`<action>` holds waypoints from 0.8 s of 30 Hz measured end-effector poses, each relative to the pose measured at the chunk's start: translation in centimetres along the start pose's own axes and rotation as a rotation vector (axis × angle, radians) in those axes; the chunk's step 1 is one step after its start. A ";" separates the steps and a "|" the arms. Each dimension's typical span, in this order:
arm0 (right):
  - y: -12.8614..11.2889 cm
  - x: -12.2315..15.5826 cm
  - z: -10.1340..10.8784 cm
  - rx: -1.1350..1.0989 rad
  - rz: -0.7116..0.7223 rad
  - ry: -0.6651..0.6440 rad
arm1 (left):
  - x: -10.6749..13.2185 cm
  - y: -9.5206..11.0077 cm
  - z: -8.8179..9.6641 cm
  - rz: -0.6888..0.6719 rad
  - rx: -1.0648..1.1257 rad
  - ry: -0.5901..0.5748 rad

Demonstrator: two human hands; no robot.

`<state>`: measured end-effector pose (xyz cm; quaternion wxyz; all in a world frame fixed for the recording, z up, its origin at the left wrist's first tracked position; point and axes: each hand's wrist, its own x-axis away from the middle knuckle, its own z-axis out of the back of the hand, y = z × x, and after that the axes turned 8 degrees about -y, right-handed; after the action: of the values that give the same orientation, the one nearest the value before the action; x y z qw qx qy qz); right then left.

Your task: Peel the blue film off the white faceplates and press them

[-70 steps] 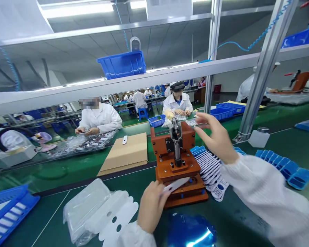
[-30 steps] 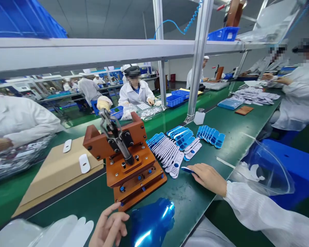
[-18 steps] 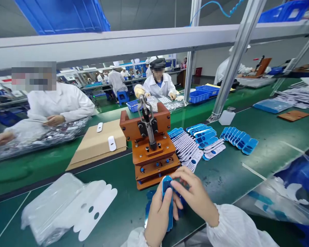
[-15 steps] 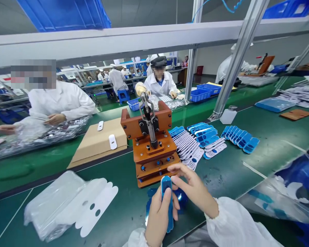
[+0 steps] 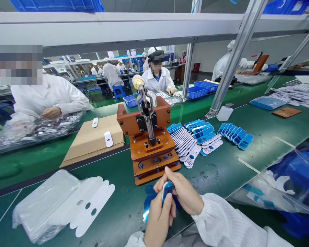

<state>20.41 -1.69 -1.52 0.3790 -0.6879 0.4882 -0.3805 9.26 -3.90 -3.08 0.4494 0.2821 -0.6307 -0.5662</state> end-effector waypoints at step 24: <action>-2.9 -1.4 4.1 1.262 0.847 -0.312 | 0.4 1.6 1.3 0.272 0.627 -0.207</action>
<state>24.87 0.95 -0.92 0.8766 -0.1423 0.3413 -0.3079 8.20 -3.31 -1.43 0.3458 0.2609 -0.8478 -0.3060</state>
